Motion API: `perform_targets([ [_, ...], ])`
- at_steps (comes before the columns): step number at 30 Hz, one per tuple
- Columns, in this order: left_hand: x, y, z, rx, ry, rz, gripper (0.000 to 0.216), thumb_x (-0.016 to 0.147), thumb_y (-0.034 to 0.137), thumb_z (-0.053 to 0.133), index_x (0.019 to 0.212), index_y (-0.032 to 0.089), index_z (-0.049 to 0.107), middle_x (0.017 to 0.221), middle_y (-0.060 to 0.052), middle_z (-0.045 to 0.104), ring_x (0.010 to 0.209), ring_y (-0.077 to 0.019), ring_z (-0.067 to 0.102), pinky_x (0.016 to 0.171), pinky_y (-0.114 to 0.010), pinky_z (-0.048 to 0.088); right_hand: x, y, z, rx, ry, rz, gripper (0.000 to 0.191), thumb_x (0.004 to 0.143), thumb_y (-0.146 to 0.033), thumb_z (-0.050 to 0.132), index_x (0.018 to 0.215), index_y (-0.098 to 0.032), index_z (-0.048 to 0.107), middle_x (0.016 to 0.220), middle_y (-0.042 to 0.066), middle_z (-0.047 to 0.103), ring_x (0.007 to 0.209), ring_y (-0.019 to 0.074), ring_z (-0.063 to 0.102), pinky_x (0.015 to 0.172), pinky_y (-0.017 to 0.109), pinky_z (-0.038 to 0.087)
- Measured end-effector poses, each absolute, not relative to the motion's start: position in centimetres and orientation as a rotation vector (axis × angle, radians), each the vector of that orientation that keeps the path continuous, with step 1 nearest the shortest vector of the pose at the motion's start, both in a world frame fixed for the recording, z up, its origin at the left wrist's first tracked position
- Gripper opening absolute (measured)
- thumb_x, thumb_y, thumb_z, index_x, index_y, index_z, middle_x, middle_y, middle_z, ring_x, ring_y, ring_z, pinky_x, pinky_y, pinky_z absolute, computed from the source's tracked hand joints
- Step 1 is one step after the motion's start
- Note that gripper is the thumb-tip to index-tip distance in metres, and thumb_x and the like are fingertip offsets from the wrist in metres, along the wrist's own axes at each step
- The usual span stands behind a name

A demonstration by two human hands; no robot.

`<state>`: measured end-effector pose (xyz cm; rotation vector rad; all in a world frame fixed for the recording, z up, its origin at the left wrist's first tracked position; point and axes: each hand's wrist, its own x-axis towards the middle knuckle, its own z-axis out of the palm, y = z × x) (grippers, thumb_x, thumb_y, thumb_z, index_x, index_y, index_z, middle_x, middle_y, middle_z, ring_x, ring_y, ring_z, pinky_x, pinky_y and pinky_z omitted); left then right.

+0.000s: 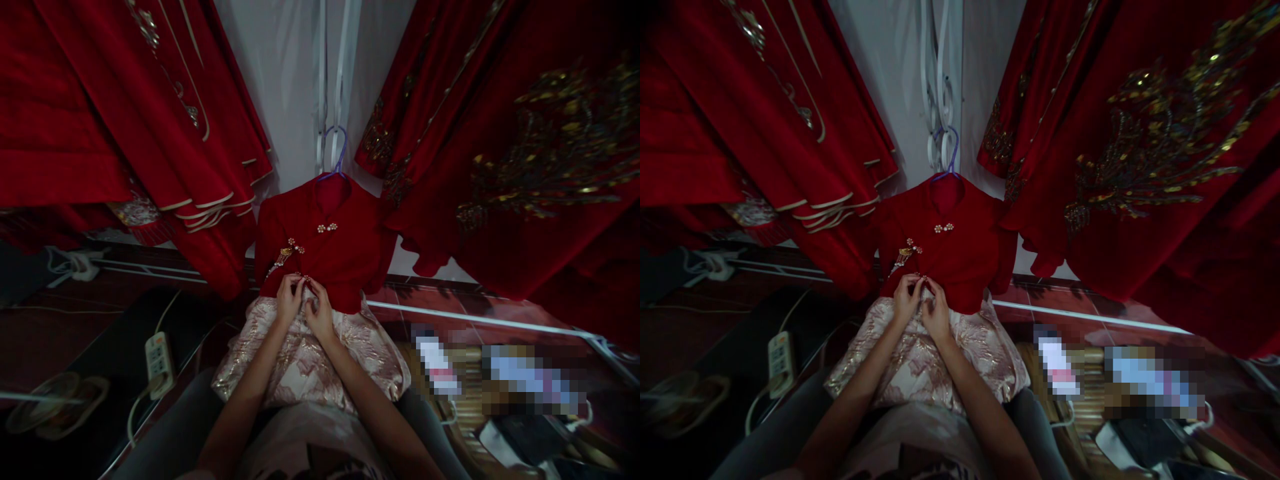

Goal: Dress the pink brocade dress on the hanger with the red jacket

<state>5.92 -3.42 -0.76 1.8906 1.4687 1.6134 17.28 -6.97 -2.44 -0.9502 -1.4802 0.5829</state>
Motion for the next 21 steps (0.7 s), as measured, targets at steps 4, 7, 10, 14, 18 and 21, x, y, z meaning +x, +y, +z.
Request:
perform_targets([
  [4, 6.3, -3.1, -1.2, 1.838, 1.54, 1.572, 0.013, 0.091, 0.032, 0.052, 0.093, 0.02, 0.055, 0.09, -0.004, 0.064, 0.086, -0.0168, 0.062, 0.083, -0.034, 0.05, 17.3, -7.1, -2.2, -0.932, -1.488, 0.576, 0.055, 0.084, -0.011, 0.045, 0.138, -0.021, 0.041, 0.136, 0.01, 0.049, 0.127, 0.0202, 0.046, 0.11, 0.044, 0.038],
  [7, 6.4, -2.9, -0.5, 1.779, 1.569, 1.554, 0.014, 0.09, 0.034, 0.052, 0.09, 0.02, 0.055, 0.085, -0.003, 0.064, 0.079, -0.0157, 0.063, 0.077, -0.031, 0.052, 17.2, -7.1, -2.3, -0.941, -1.484, 0.575, 0.058, 0.081, -0.009, 0.046, 0.138, -0.021, 0.041, 0.136, 0.01, 0.048, 0.127, 0.0206, 0.045, 0.111, 0.045, 0.037],
  [10, 5.9, -2.1, 2.0, 1.83, 1.61, 1.57, 0.017, 0.089, 0.036, 0.053, 0.094, 0.02, 0.056, 0.086, -0.004, 0.061, 0.076, -0.0153, 0.06, 0.071, -0.03, 0.052, 17.2, -7.0, -2.6, -0.97, -1.445, 0.596, 0.058, 0.081, -0.008, 0.044, 0.137, -0.02, 0.041, 0.134, 0.011, 0.05, 0.125, 0.02, 0.048, 0.109, 0.044, 0.038],
  [14, 4.3, 0.0, 7.1, 2.266, 1.66, 1.508, 0.029, 0.092, 0.032, 0.048, 0.117, 0.022, 0.054, 0.112, -0.011, 0.052, 0.107, -0.0221, 0.053, 0.091, -0.038, 0.047, 17.1, -6.8, -2.9, -0.962, -1.422, 0.593, 0.055, 0.081, -0.007, 0.044, 0.135, -0.019, 0.043, 0.131, 0.011, 0.052, 0.123, 0.0194, 0.049, 0.109, 0.043, 0.039],
  [18, 2.5, 2.3, 10.9, 2.741, 1.649, 1.055, 0.024, 0.091, 0.031, 0.047, 0.111, 0.021, 0.058, 0.108, -0.012, 0.052, 0.102, -0.0259, 0.05, 0.088, -0.042, 0.043, 17.1, -6.8, -3.0, -0.96, -1.423, 0.605, 0.055, 0.081, -0.006, 0.043, 0.135, -0.019, 0.043, 0.131, 0.011, 0.051, 0.124, 0.0188, 0.049, 0.109, 0.043, 0.039],
  [21, 1.5, 3.4, 12.7, 2.942, 1.536, 0.814, 0.018, 0.09, 0.031, 0.05, 0.102, 0.02, 0.059, 0.107, -0.012, 0.053, 0.101, -0.0269, 0.049, 0.087, -0.043, 0.041, 17.2, -6.8, -2.9, -0.957, -1.435, 0.607, 0.054, 0.082, -0.006, 0.043, 0.134, -0.02, 0.044, 0.131, 0.011, 0.051, 0.124, 0.0187, 0.049, 0.108, 0.042, 0.04],
])
